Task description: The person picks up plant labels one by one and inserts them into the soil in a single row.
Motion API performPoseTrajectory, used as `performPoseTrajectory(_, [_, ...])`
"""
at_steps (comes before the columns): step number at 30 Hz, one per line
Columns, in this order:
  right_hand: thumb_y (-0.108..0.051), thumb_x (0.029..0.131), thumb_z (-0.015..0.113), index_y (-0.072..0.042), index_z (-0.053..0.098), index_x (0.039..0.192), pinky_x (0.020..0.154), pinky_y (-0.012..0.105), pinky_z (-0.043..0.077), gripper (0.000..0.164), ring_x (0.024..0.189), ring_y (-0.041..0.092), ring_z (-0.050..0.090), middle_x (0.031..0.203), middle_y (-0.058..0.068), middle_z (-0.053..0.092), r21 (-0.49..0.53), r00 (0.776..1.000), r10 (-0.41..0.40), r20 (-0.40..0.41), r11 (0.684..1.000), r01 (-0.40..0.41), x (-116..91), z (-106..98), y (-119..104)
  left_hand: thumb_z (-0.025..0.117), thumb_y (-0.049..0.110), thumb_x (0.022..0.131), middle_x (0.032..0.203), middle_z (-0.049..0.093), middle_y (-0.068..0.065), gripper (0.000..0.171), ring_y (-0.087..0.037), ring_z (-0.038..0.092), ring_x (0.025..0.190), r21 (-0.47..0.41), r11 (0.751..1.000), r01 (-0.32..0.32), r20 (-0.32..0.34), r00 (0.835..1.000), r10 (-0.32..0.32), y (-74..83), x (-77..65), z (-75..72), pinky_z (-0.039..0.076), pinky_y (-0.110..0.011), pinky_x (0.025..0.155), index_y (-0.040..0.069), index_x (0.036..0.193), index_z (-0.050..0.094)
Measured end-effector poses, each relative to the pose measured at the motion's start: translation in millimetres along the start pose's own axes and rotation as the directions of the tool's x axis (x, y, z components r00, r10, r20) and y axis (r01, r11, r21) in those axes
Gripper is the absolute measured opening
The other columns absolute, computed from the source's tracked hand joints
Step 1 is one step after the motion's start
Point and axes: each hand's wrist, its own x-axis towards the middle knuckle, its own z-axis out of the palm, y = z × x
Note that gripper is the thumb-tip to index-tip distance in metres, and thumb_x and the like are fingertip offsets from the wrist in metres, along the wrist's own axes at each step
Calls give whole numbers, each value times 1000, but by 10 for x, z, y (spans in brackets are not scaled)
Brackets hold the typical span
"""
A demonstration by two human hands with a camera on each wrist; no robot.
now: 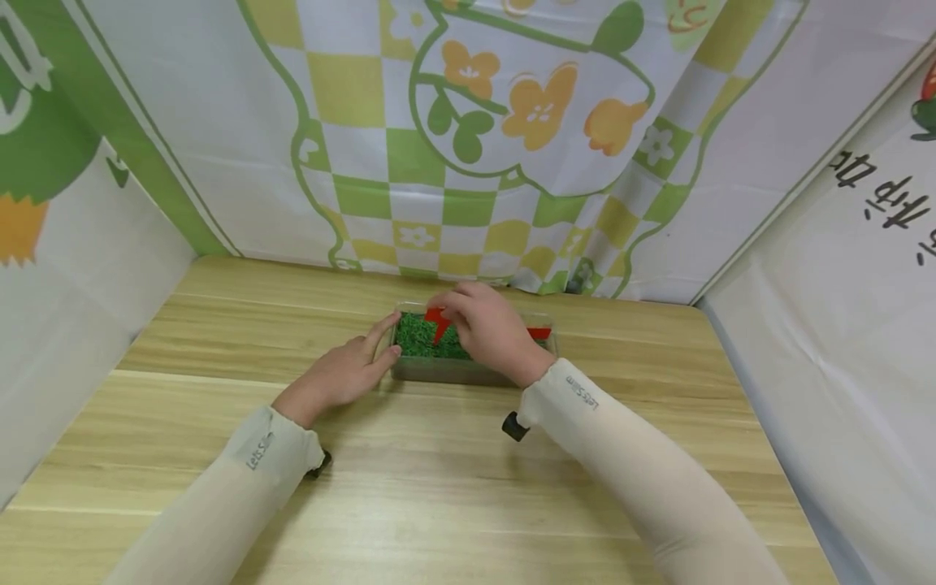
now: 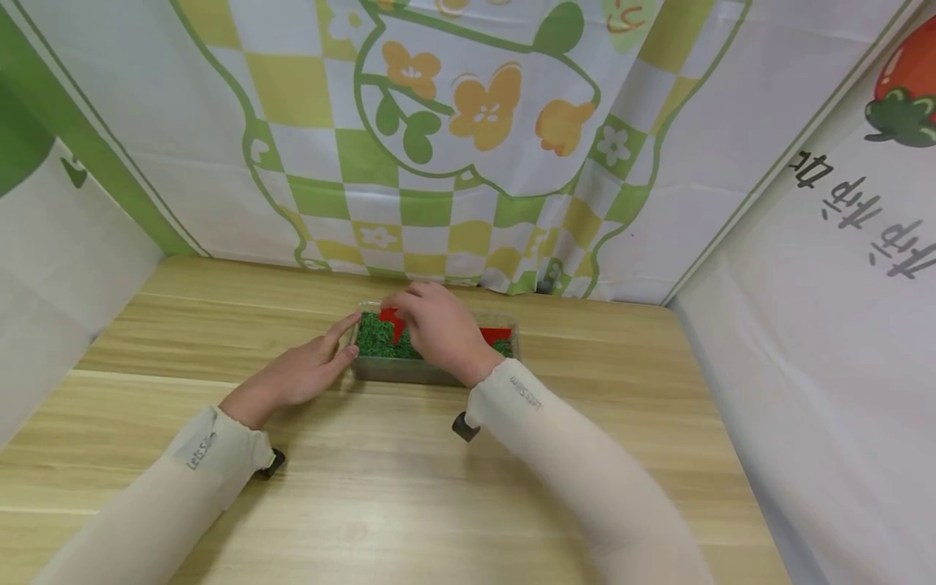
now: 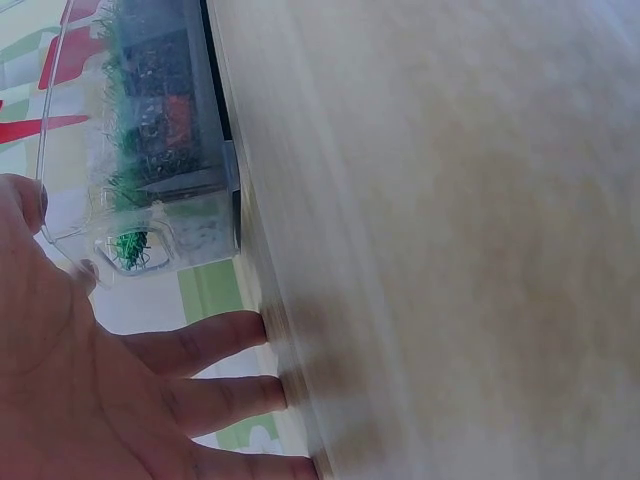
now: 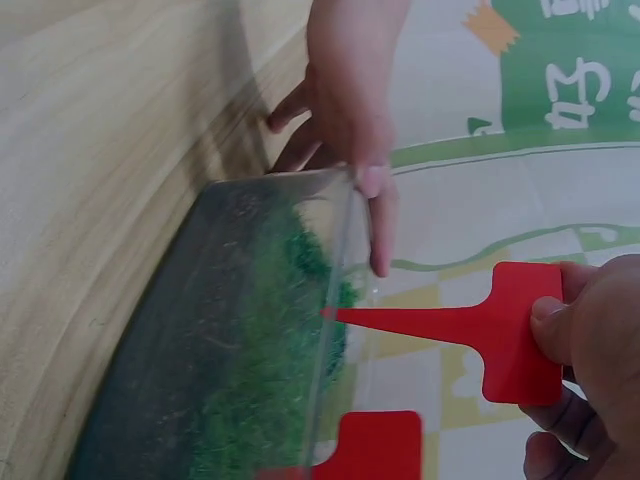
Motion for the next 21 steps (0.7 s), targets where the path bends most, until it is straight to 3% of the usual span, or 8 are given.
performPoseTrajectory(9, [-9,100,58,-23,73,120,82,33,55,29,92,16,65,102,-3,70,-88,999,6,40,996,-3,43,177,55,22,58,106,147,44,-35,65,-58,44,131,-22,1000,1,10,1000,0,-8,-6,8,37,-72,102,36,162,-5])
performPoseTrajectory(21, [-14,100,62,-24,74,119,75,31,55,25,81,10,67,99,-6,72,-131,997,6,71,991,3,64,334,64,21,60,106,147,45,-34,65,-58,44,131,-32,999,-2,12,1000,2,-12,-17,1,38,-72,102,37,161,-6])
